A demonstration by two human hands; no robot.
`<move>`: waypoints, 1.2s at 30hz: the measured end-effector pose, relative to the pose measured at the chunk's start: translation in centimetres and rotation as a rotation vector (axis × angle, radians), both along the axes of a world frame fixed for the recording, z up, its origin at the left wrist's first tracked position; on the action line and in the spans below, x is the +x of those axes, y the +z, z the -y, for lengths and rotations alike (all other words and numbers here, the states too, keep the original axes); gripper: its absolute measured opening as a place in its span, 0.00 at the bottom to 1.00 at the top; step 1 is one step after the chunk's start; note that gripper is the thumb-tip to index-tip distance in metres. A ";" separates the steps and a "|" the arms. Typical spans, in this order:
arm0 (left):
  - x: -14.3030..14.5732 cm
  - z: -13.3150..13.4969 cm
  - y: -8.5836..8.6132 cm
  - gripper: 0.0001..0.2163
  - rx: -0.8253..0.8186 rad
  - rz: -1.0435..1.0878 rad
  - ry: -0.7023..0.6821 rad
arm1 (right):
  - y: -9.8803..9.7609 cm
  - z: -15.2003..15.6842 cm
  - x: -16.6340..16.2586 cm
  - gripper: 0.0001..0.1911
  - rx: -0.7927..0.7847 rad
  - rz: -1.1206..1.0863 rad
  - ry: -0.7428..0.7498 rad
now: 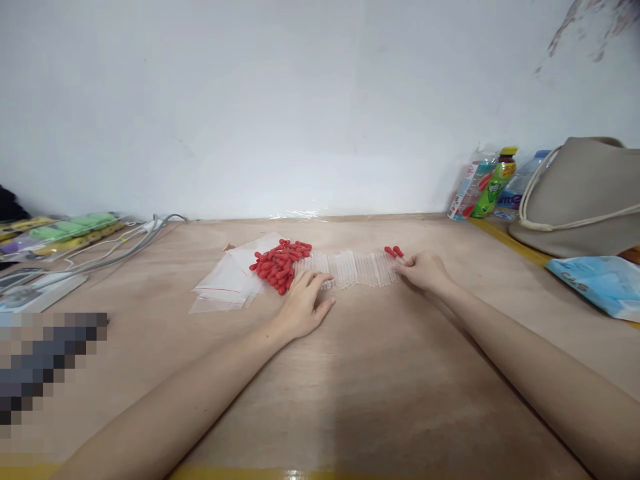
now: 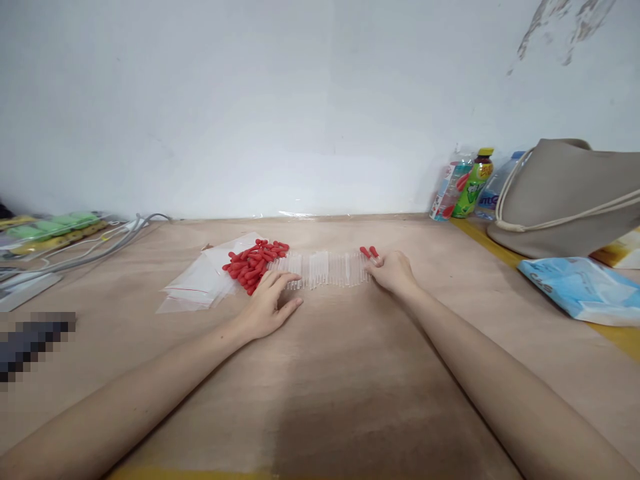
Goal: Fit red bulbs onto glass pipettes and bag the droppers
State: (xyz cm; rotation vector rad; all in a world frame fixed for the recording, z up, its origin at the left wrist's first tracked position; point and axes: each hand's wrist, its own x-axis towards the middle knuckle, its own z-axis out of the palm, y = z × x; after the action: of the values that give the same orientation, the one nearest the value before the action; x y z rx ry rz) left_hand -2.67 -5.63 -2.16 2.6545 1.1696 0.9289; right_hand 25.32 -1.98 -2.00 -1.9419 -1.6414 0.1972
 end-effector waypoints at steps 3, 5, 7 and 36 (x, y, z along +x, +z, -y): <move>0.0 0.0 0.0 0.16 0.006 -0.002 0.003 | 0.3 -0.1 0.0 0.17 -0.067 -0.004 -0.021; 0.0 0.0 0.0 0.16 0.005 -0.006 0.008 | 0.4 -0.1 -0.1 0.18 -0.103 -0.004 -0.027; 0.1 0.1 0.0 0.17 0.003 -0.011 0.009 | 0.5 -0.1 -0.2 0.18 -0.111 -0.001 -0.029; 0.0 0.0 -0.1 0.15 -0.002 -0.016 -0.003 | -0.5 -0.4 0.5 0.12 0.065 0.233 0.025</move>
State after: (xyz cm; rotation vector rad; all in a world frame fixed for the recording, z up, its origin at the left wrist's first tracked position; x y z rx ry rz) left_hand -2.65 -5.59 -2.25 2.6661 1.1688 0.9072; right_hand 25.82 -1.60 -2.48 -1.9549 -1.7963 -0.0748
